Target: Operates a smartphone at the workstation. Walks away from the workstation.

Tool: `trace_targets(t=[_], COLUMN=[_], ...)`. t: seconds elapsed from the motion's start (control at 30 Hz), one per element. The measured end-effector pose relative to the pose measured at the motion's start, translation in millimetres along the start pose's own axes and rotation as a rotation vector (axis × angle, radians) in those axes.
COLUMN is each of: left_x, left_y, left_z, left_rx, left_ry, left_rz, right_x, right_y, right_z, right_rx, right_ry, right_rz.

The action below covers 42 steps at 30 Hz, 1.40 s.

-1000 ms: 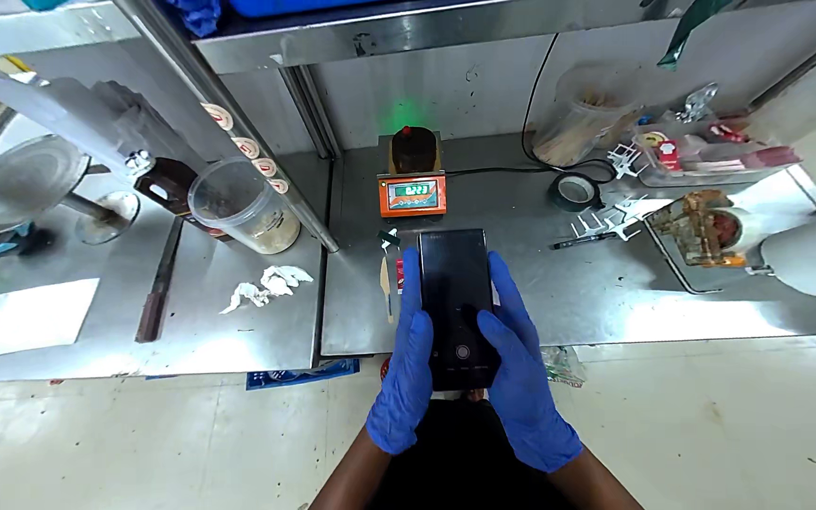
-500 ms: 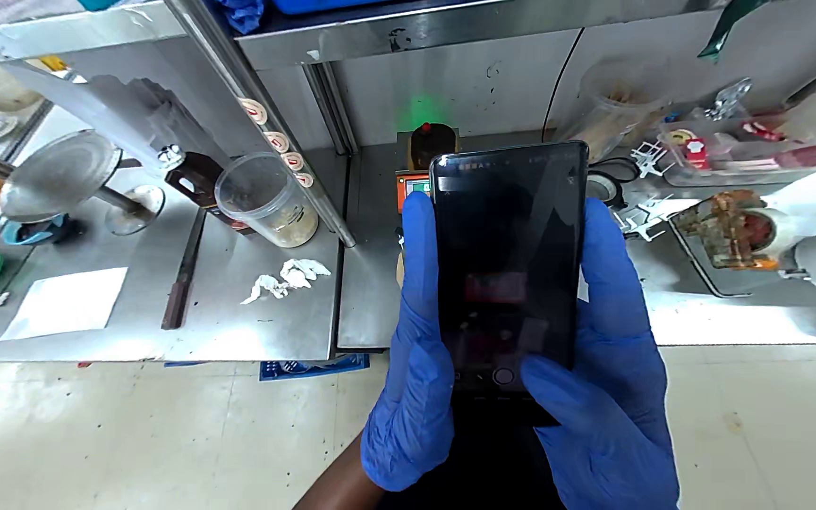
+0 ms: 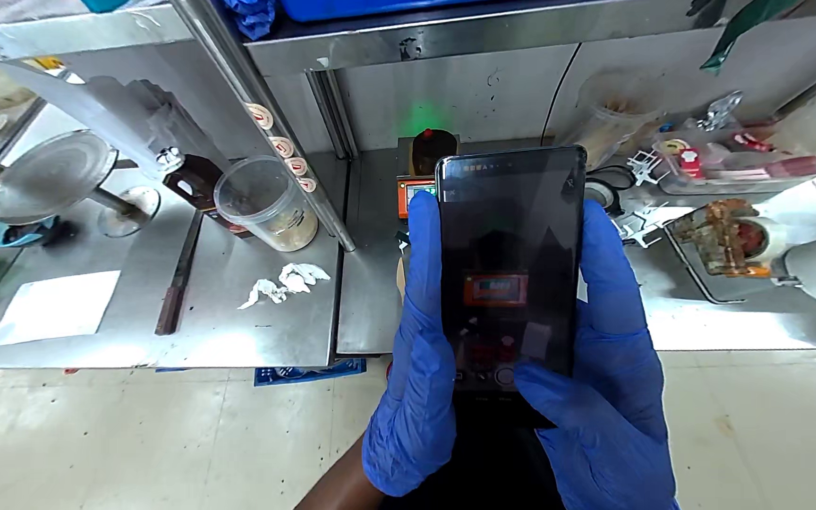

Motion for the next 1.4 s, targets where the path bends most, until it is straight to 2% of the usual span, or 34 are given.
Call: trace_targets(t=[0.13,0.4,0.63,1.13,1.27,1.4], left_x=[-4.4,-4.2,-3.5,-1.6,-3.3,-3.2], left_y=[-0.7,-3.4,-3.4,-1.6,-1.3,-1.4], left_z=[1.6,5.7,8.5,9.6,11.0,12.1], left_rx=[0.032,0.011,0.020,0.017,0.023,0.043], left_ry=[-0.018,-0.041,-0.065,-0.062,-0.064,-0.050], left_rz=[-0.048,-0.067,-0.072,-0.067,-0.067,-0.067], right_x=[-6.7,-4.9,-4.3,-3.6,-5.3,-5.2], right_y=[-1.1,-2.4,-2.5,-3.5,-6.1,-6.1], right_z=[1.3,-4.7,-1.7,-4.6,-6.2,-6.7], right_rx=[-0.077,-0.046,-0.144,-0.155,-0.039,-0.079], right_ry=[0.001,0.042,0.062,0.072,0.093,0.080], right_rz=[-0.076,-0.055,-0.063,-0.098,-0.041,-0.075])
Point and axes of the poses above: each hand's wrist, its own x-axis towards the middle knuckle, its own y-axis out of the palm, z = x × y, the point moved 3 cm from there along x, towards the middle knuckle, and after that the axes turned 11 degrees about -z, right-handed, at the moved point
